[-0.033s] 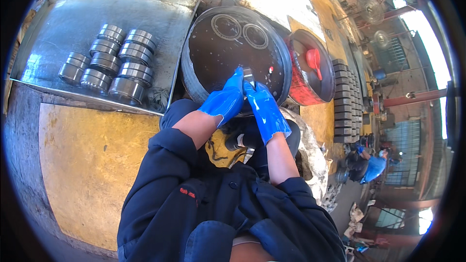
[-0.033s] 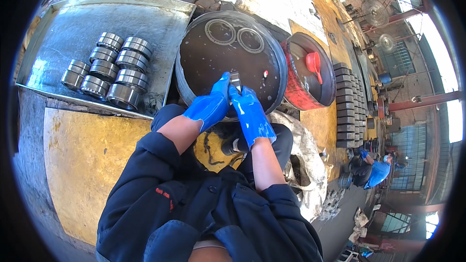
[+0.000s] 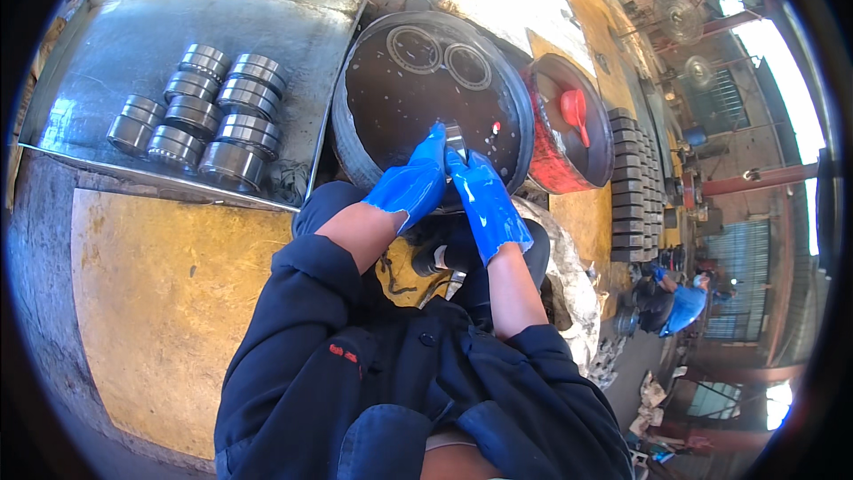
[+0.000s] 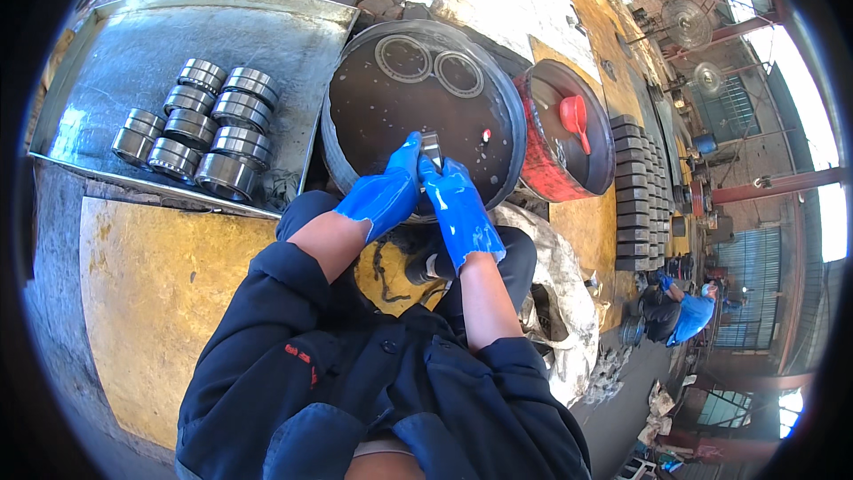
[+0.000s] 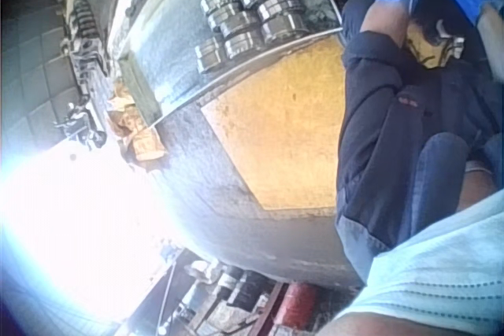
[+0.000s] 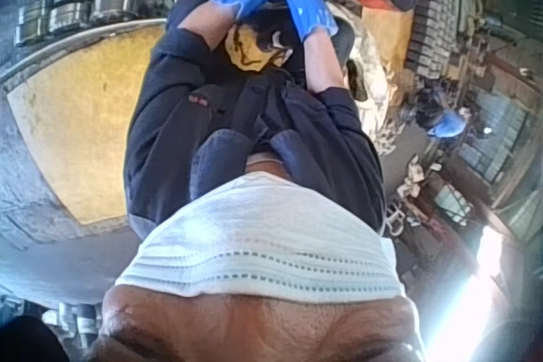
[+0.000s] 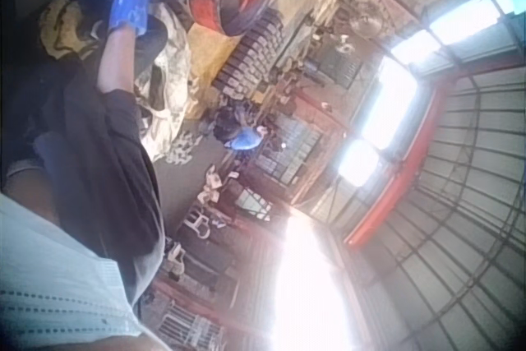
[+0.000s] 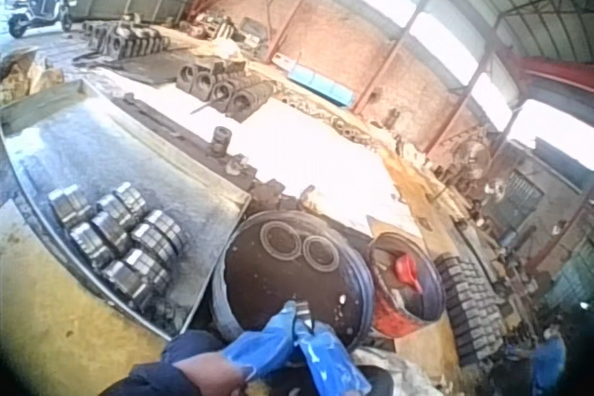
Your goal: The person washes metal bearings in a container of liquid by hand, rotating and rubbing the components, and places the cleaned bearings onto a metal tray.
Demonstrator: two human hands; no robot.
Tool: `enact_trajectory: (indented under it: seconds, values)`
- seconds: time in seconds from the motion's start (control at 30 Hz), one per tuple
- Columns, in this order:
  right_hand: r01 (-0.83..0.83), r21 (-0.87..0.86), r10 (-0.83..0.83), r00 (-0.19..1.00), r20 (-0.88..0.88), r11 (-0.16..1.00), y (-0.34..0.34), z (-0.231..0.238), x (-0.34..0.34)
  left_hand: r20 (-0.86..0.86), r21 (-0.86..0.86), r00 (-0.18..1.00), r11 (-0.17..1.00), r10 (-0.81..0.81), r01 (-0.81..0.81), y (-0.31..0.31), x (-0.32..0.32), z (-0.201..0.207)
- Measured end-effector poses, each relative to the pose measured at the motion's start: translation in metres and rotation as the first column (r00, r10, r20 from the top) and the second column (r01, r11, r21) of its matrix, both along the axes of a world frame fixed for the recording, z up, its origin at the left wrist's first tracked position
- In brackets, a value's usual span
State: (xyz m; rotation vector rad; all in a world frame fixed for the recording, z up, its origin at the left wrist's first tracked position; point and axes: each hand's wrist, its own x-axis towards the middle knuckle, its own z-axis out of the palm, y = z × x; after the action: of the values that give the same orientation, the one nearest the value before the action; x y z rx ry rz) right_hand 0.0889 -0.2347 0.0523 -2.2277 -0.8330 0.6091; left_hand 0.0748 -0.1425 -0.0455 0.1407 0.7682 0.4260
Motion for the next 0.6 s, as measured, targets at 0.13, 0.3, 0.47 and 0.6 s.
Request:
enact_trajectory:
  seconds: [0.13, 0.3, 0.47, 0.6]
  values:
    - [-0.011, -0.030, 0.010, 0.999, -0.038, 0.999, 0.001, 0.005, 0.001, 0.008, 0.016, 1.000, 1.000, -0.021, 0.021, -0.001, 0.001, 0.004]
    - [0.002, -0.016, -0.002, 1.000, 0.028, 1.000, 0.001, -0.002, 0.004, 0.052, -0.016, 0.999, 1.000, 0.001, 0.000, -0.003, -0.001, 0.006]
    - [-0.024, 0.027, 0.025, 0.999, -0.036, 0.999, 0.000, -0.003, 0.003, 0.061, 0.058, 0.998, 0.998, -0.025, 0.021, -0.001, 0.002, -0.015]
    - [-0.005, 0.018, 0.005, 1.000, -0.014, 1.000, -0.002, -0.005, 0.006, 0.022, 0.071, 0.999, 0.997, -0.022, 0.021, -0.002, 0.005, -0.009]
